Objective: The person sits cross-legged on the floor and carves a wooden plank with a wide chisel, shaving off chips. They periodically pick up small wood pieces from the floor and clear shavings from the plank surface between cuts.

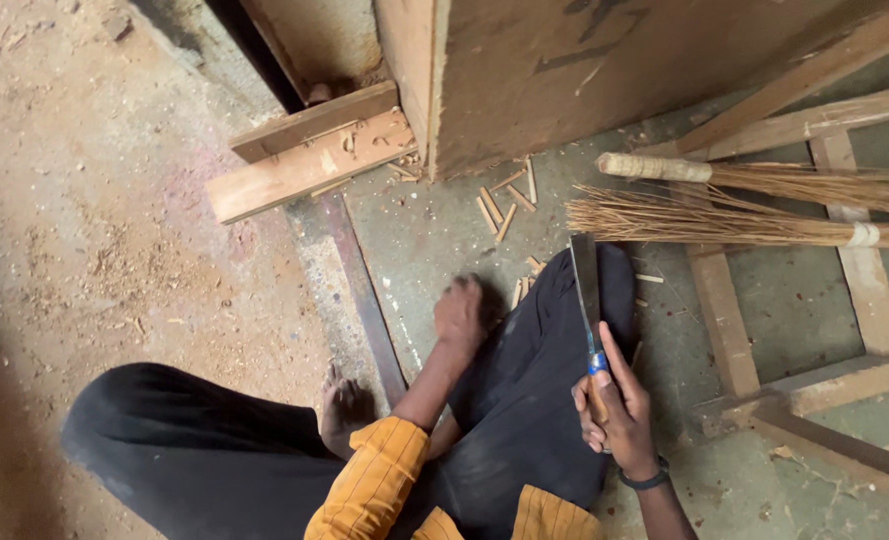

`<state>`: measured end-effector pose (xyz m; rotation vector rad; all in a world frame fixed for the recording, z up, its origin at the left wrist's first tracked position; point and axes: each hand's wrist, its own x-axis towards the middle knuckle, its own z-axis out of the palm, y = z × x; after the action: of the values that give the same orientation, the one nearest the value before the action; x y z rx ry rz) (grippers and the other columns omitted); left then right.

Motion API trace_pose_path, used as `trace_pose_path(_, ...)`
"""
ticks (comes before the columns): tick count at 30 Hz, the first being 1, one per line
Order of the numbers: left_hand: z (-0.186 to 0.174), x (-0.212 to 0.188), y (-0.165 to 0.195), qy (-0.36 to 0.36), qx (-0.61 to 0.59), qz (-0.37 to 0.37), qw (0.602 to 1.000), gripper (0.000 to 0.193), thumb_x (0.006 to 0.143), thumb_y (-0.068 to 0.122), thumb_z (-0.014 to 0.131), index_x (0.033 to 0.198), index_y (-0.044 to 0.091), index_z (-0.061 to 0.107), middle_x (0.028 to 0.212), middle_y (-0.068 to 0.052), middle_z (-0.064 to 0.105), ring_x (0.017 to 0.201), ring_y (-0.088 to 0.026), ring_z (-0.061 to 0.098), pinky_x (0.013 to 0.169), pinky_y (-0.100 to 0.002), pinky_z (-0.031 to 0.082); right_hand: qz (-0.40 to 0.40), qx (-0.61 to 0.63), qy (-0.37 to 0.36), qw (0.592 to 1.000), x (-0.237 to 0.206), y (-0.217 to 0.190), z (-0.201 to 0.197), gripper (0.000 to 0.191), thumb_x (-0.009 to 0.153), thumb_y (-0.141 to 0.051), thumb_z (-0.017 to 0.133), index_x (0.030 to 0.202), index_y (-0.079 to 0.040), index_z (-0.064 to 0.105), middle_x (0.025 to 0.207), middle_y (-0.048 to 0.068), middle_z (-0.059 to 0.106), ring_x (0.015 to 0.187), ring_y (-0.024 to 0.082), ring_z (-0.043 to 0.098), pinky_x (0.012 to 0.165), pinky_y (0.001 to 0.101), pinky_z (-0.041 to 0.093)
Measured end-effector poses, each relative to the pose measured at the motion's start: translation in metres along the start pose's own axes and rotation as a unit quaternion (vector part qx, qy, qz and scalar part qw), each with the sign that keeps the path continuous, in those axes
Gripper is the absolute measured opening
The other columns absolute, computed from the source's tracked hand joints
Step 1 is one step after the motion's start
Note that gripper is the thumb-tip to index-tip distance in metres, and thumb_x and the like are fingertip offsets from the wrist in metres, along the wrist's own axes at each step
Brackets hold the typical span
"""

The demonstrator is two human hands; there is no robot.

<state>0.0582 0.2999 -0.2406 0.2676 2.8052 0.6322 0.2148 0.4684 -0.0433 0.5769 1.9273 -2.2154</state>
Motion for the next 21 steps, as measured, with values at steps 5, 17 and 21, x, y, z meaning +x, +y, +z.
trace_pose_path(5,-0.012,-0.002,-0.016,-0.013,-0.203,0.049,0.978,0.020,0.081,0.014,0.081,0.096,0.003,0.074,0.091,-0.021,0.074,0.087,-0.040,0.072,0.077,-0.045,0.058,0.005,-0.022,0.000,1.000,-0.001,0.000,0.001,0.065,0.104,-0.027,0.041,0.165,-0.023,0.021,0.073,0.008,0.054,0.040,0.004,0.039,0.032,0.0213,0.038)
trace_pose_path(17,-0.150,0.026,-0.094,0.227,-0.574,-0.089,0.782,0.002,0.090,-0.001,0.073,0.090,-0.001,0.075,0.086,-0.006,0.076,0.080,-0.009,0.068,0.075,-0.023,0.055,0.034,-0.032,0.030,0.998,0.001,0.003,0.007,0.065,0.102,-0.026,0.041,0.164,-0.028,0.023,0.072,0.008,0.054,0.038,0.006,0.037,0.031,0.0223,0.036)
trace_pose_path(21,-0.189,0.057,-0.122,0.383,-0.411,-0.123,0.818,0.008,0.086,0.002,0.079,0.092,0.001,0.073,0.083,-0.006,0.074,0.076,-0.011,0.068,0.072,-0.026,0.056,0.049,-0.028,0.034,0.998,0.006,0.011,0.002,0.067,0.102,-0.025,0.041,0.165,-0.027,0.022,0.073,0.011,0.054,0.037,0.007,0.037,0.030,0.0233,0.036)
